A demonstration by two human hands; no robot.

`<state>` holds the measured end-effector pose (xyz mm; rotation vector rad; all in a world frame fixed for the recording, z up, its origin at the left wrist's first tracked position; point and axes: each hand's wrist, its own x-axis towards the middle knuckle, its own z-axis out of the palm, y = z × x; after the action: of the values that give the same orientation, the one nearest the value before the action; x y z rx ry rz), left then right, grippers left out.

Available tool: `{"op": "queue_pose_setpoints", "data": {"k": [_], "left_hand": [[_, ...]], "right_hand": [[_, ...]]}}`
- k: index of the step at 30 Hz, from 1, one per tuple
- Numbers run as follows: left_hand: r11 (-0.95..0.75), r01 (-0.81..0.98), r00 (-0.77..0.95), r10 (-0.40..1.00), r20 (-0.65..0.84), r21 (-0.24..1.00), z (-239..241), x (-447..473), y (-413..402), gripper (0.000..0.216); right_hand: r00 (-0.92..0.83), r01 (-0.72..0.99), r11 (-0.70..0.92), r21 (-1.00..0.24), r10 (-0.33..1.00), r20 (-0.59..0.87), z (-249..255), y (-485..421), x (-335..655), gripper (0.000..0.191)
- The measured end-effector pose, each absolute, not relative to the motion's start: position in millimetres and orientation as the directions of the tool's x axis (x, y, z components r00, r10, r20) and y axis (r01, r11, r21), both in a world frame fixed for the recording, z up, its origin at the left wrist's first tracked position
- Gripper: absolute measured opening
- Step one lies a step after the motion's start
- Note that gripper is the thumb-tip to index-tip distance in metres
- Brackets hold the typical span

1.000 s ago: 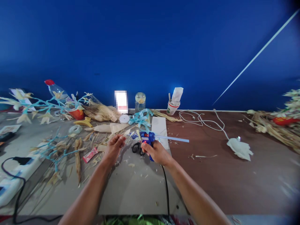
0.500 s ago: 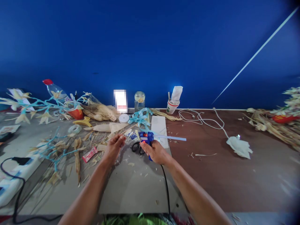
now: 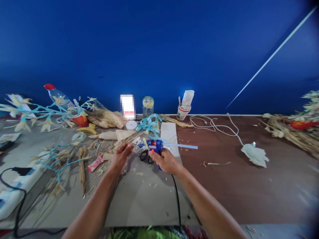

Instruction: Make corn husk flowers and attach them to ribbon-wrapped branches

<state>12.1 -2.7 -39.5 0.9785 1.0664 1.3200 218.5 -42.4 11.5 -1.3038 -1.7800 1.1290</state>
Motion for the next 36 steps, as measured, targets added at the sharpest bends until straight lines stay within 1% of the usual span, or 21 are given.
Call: {"op": "queue_pose_setpoints", "data": {"k": [7, 13, 22, 30, 36], "left_hand": [[0.031, -0.256, -0.041, 0.998, -0.042, 0.966, -37, 13, -4, 0.027], [0.03, -0.255, -0.037, 0.999, -0.04, 0.967, -34, 14, -5, 0.027], [0.036, -0.266, -0.033, 0.998, -0.046, 0.963, -37, 13, -4, 0.027], [0.044, -0.231, -0.028, 0.998, -0.052, 0.972, -39, 12, -3, 0.028], [0.03, -0.233, -0.019, 0.999, -0.036, 0.972, -40, 12, -3, 0.028]], "right_hand": [[-0.283, 0.416, 0.142, -0.898, 0.959, 0.021, 13, -42, 218, 0.04], [-0.286, 0.393, 0.153, -0.907, 0.957, 0.038, 15, -43, 218, 0.034], [-0.276, 0.448, 0.182, -0.875, 0.959, 0.058, 20, -45, 217, 0.031], [-0.288, 0.474, 0.211, -0.855, 0.955, 0.076, 20, -45, 217, 0.028], [-0.292, 0.462, 0.196, -0.865, 0.955, 0.06, 22, -46, 218, 0.031]]}}
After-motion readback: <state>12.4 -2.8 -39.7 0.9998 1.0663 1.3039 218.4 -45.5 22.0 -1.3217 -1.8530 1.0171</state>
